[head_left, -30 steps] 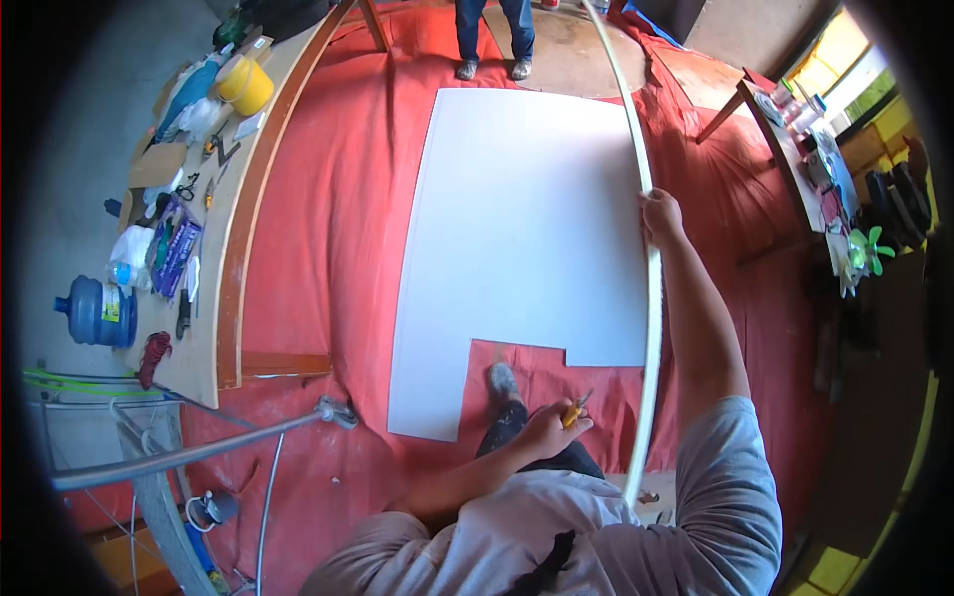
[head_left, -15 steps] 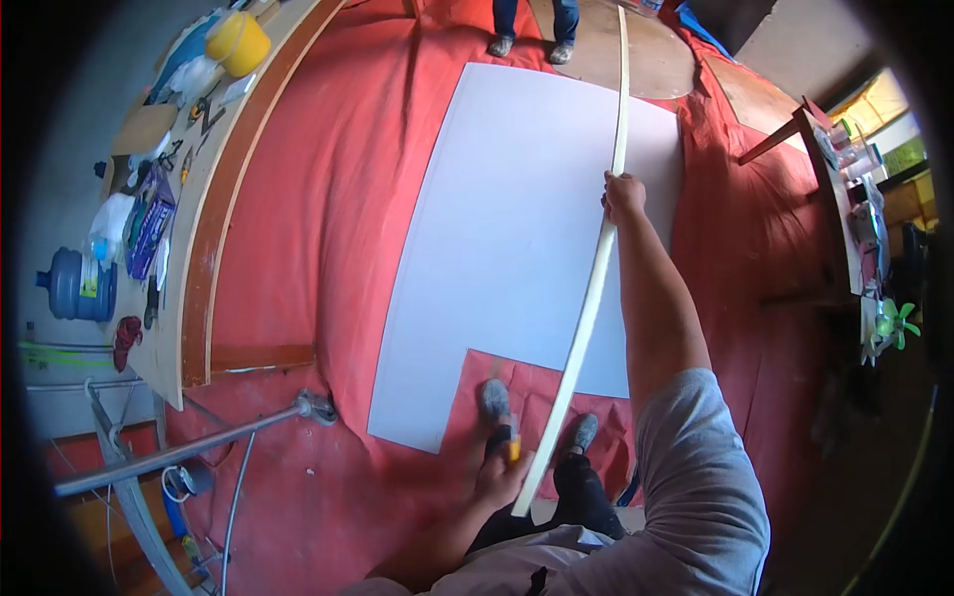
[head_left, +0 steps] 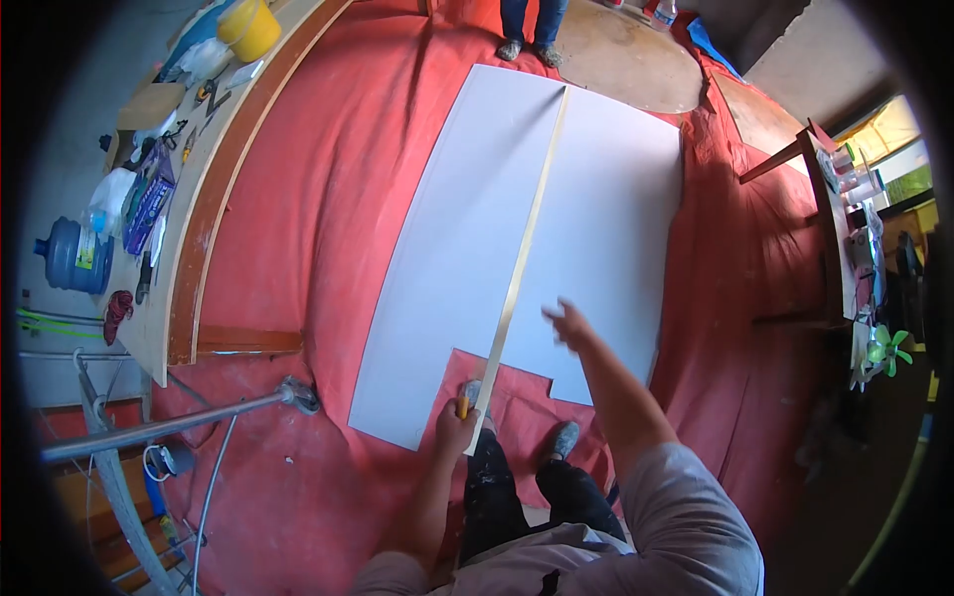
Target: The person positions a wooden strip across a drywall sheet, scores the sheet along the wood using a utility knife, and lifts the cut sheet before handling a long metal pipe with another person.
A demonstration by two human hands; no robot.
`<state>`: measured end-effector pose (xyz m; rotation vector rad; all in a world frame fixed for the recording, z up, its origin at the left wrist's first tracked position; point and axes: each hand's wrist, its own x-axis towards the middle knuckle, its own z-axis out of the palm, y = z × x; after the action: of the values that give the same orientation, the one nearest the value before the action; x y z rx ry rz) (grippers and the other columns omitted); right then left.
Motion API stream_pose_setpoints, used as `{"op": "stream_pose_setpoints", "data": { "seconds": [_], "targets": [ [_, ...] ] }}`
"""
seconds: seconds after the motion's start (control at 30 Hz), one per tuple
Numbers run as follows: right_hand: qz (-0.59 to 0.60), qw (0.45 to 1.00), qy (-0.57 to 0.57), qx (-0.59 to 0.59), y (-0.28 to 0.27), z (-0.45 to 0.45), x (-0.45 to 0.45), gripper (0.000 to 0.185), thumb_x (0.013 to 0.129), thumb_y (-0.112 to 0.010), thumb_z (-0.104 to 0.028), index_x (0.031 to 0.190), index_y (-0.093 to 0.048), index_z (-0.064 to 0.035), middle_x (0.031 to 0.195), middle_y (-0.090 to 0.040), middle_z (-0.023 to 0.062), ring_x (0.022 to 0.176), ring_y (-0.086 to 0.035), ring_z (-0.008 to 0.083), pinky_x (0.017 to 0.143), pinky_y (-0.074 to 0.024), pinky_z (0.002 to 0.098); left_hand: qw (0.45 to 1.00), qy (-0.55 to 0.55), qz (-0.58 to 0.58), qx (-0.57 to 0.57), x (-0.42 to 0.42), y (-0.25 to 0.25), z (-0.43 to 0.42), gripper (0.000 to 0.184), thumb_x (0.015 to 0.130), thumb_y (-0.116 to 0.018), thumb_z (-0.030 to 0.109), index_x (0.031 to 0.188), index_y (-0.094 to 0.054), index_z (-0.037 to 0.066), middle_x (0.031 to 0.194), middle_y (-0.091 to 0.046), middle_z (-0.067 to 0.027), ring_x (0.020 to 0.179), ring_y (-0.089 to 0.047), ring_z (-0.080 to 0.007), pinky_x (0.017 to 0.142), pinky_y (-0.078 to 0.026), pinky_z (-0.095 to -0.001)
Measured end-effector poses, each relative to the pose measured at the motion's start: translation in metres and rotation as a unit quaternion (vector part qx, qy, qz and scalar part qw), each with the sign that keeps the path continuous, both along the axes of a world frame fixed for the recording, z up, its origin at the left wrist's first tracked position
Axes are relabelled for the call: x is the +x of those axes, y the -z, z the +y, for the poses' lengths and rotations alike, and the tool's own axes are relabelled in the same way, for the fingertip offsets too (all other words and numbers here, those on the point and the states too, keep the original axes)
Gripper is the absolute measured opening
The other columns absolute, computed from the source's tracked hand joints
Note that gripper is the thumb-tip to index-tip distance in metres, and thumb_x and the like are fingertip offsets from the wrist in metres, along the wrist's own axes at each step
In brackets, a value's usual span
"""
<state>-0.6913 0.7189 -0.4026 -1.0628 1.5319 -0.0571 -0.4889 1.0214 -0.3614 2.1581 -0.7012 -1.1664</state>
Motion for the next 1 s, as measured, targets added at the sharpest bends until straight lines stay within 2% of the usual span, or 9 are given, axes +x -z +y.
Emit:
{"op": "stream_pose_setpoints", "data": {
  "seconds": [0.13, 0.3, 0.4, 0.6, 0.67, 0.73, 0.8, 0.9, 1.0],
  "targets": [
    [0.093, 0.986, -0.095, 0.103, 0.034, 0.156, -0.137, 0.064, 0.097, -0.067, -0.016, 0.154, -0.038, -0.0143, 0.098, -0.068, 0.0069, 0.076, -0.059, 0.0143, 0.056, -0.049, 0.0321, 0.998, -0.032, 0.018, 0.041, -0.02, 0.042, -0.004, 0.037, 0.081, -0.081, 0.025, 0.109, -0.067, 0.004, 0.1, -0.073, -0.0169, 0.095, -0.071, -0.0371, 0.084, -0.055, -0.0445],
    [0.2, 0.958, -0.133, 0.159, 0.044, 0.338, -0.36, 0.053, 0.092, -0.072, -0.041, 0.134, -0.063, -0.0089, 0.109, -0.069, 0.0178, 0.091, -0.07, 0.0292, 0.074, -0.0599, 0.048, 0.999, -0.032, 0.005, 0.028, -0.025, 0.057, -0.06, 0.036, 0.082, -0.08, 0.024, 0.108, -0.066, 0.004, 0.103, -0.073, -0.0169, 0.099, -0.07, -0.0362, 0.085, -0.055, -0.0452],
    [0.289, 0.925, 0.004, 0.249, -0.068, 0.352, -0.39, 0.071, 0.087, -0.077, -0.039, 0.143, -0.054, -0.0025, 0.116, -0.07, 0.0185, 0.093, -0.07, 0.0303, 0.067, -0.0603, 0.0419, 0.995, 0.039, -0.064, 0.062, -0.013, 0.079, -0.068, 0.032, 0.085, -0.076, 0.024, 0.108, -0.065, 0.004, 0.104, -0.072, -0.0204, 0.099, -0.069, -0.0405, 0.085, -0.054, -0.0474],
    [0.265, 0.939, 0.069, 0.21, -0.066, 0.382, -0.475, 0.072, 0.089, -0.075, -0.038, 0.149, -0.049, -0.0057, 0.112, -0.071, 0.0189, 0.085, -0.072, 0.0292, 0.063, -0.0603, 0.0438, 0.973, 0.053, -0.148, 0.17, -0.017, 0.067, -0.028, 0.031, 0.093, -0.063, 0.023, 0.116, -0.063, 0.002, 0.106, -0.071, -0.0244, 0.1, -0.069, -0.0408, 0.089, -0.056, -0.0465],
    [0.249, 0.948, 0.035, 0.193, -0.068, 0.374, -0.482, 0.072, 0.089, -0.075, -0.037, 0.149, -0.049, -0.0054, 0.109, -0.072, 0.0192, 0.081, -0.072, 0.0293, 0.062, -0.0601, 0.0437, 0.977, 0.026, -0.082, 0.193, -0.023, 0.081, 0.024, 0.037, 0.097, -0.059, 0.029, 0.121, -0.062, 0.0, 0.117, -0.069, -0.0272, 0.11, -0.067, -0.0432, 0.093, -0.054, -0.05],
    [0.24, 0.954, 0.001, 0.182, -0.081, 0.359, -0.478, 0.072, 0.089, -0.076, -0.038, 0.148, -0.05, -0.0053, 0.107, -0.072, 0.0192, 0.078, -0.072, 0.0288, 0.061, -0.0595, 0.0436, 0.963, 0.0, 0.055, 0.265, -0.051, 0.012, 0.057, 0.037, 0.098, -0.057, 0.027, 0.125, -0.06, 0.002, 0.118, -0.068, -0.0264, 0.111, -0.067, -0.0424, 0.092, -0.054, -0.05],
    [0.243, 0.954, -0.03, 0.174, -0.103, 0.336, -0.467, 0.072, 0.089, -0.076, -0.038, 0.147, -0.05, -0.0053, 0.103, -0.073, 0.019, 0.074, -0.071, 0.0278, 0.06, -0.0585, 0.0436, 0.949, 0.118, -0.117, 0.269, -0.078, -0.008, 0.104, 0.04, 0.095, -0.059, 0.022, 0.131, -0.057, 0.004, 0.119, -0.068, -0.0262, 0.112, -0.067, -0.0408, 0.092, -0.054, -0.0493],
    [0.191, 0.966, 0.023, 0.172, -0.108, 0.323, -0.457, 0.071, 0.091, -0.074, -0.039, 0.151, -0.047, -0.0119, 0.096, -0.072, 0.0145, 0.071, -0.068, 0.0248, 0.059, -0.0567, 0.0425, 0.918, 0.194, -0.074, 0.337, -0.094, -0.022, 0.167, 0.048, 0.089, -0.063, 0.017, 0.135, -0.054, 0.003, 0.122, -0.066, -0.0266, 0.114, -0.067, -0.041, 0.093, -0.054, -0.0492],
    [0.165, 0.979, -0.089, 0.085, -0.128, 0.292, -0.429, 0.067, 0.091, -0.075, -0.039, 0.145, -0.053, -0.0058, 0.103, -0.072, 0.0161, 0.077, -0.069, 0.0227, 0.065, -0.0574, 0.0396, 0.928, 0.131, -0.033, 0.347, -0.101, -0.043, 0.186, 0.054, 0.084, -0.065, 0.013, 0.136, -0.054, 0.002, 0.125, -0.065, -0.0275, 0.116, -0.066, -0.0424, 0.095, -0.053, -0.0491]
  ]
}}
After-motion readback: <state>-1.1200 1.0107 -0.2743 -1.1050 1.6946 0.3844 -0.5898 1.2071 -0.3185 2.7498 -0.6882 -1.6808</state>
